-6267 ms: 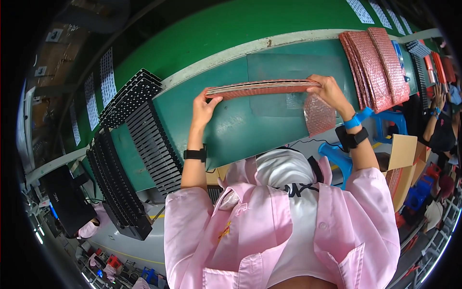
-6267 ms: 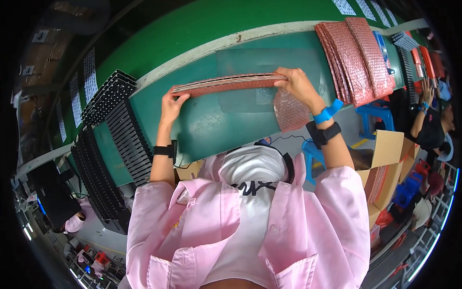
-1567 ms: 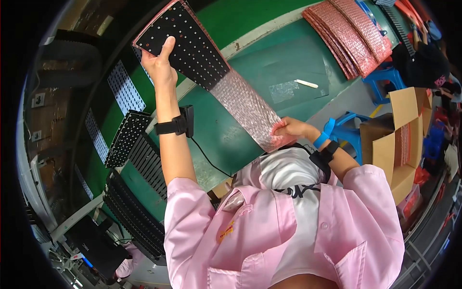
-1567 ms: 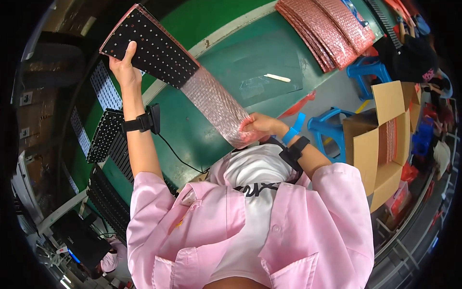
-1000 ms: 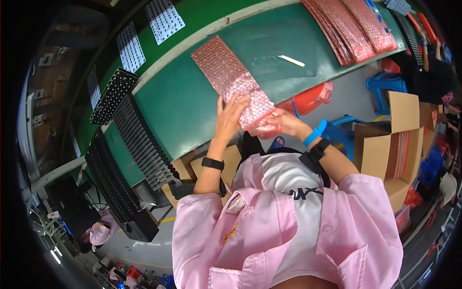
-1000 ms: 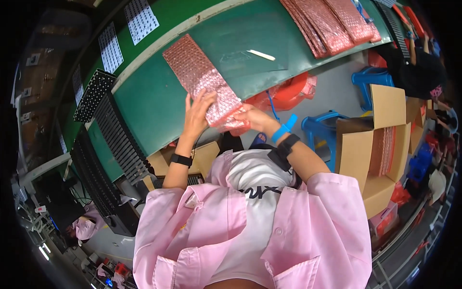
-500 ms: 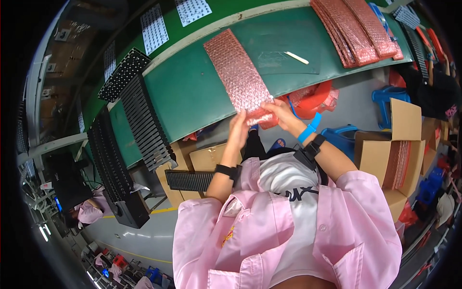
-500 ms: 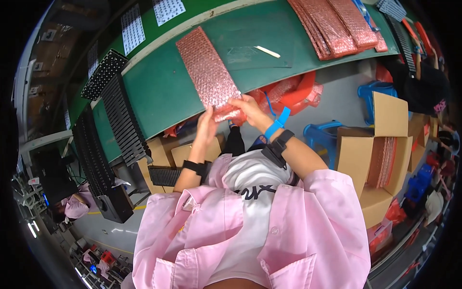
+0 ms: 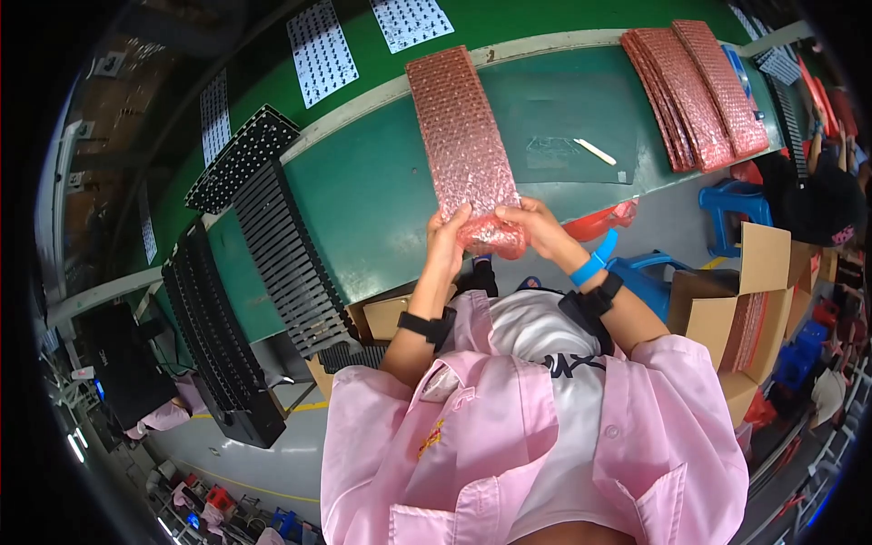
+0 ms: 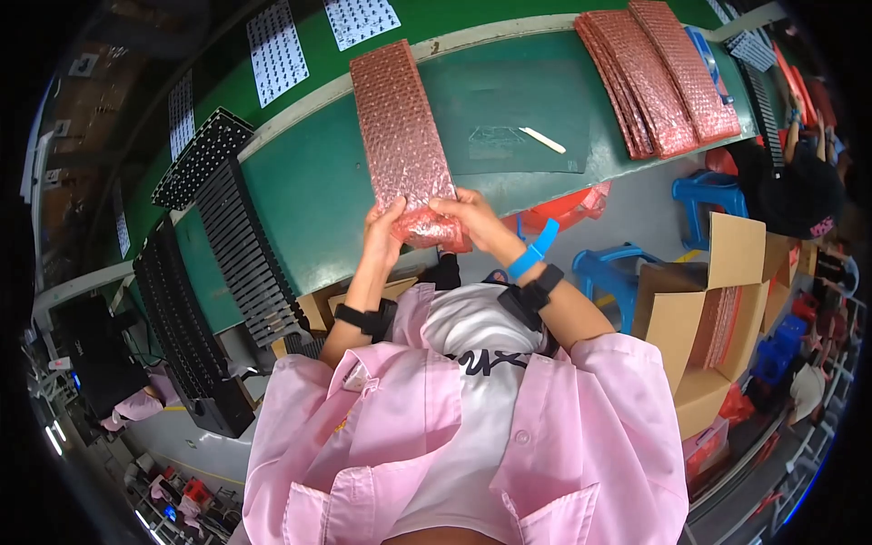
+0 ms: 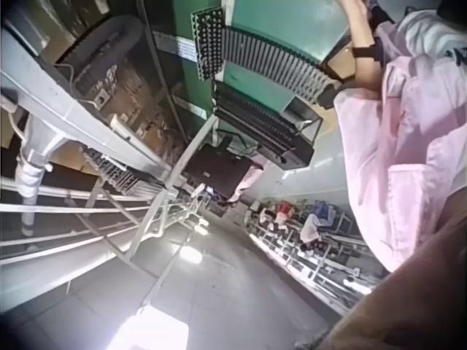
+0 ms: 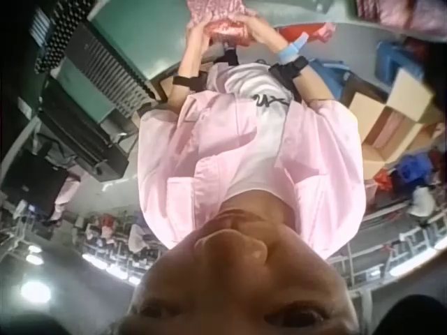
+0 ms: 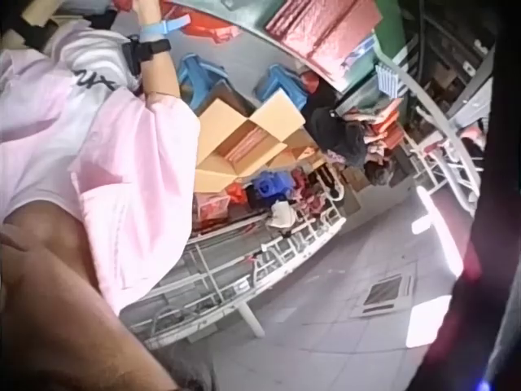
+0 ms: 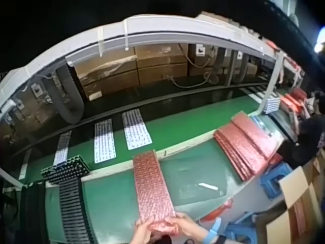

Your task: The person wraps LED panels in bubble wrap, secures them with tape, and stacks them. They then move the stack to a shelf and retrieve a new stack of panels to continue the process.

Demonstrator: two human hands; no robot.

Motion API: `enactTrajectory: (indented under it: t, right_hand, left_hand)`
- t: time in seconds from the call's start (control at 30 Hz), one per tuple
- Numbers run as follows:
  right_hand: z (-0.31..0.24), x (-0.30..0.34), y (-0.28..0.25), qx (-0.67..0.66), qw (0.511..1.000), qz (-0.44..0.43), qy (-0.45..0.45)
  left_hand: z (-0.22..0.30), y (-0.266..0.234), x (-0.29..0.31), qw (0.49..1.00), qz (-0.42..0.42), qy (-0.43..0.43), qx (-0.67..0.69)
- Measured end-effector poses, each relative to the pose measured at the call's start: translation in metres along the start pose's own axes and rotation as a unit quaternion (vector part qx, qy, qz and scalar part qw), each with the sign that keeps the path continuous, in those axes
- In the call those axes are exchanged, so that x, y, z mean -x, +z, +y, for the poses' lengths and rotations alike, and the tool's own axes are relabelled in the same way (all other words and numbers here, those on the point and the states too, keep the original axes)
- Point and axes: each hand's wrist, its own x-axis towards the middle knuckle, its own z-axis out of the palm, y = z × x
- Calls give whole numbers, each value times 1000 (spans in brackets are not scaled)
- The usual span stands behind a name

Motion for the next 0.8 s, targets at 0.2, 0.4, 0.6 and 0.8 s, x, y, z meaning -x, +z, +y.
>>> enactTrajectory:
  t: [0.2,0.4,0.6,0.8]
  right_hand:
    - [-44,-9,-23,408,912,48,21]
    - [-88,8,-101,724,576,288,-248]
    - [-101,-5,-127,784,555,198,-196]
    - [-115,-13,-136,827,525,93,-176]
  left_hand:
    - [-5,-28,-21,998,-7,-69,13]
    - [3,-12,23,986,85,-139,28]
    - [-61,-71,47,962,-28,-146,-230]
    - [-85,-112,69,884,-131,-218,-394]
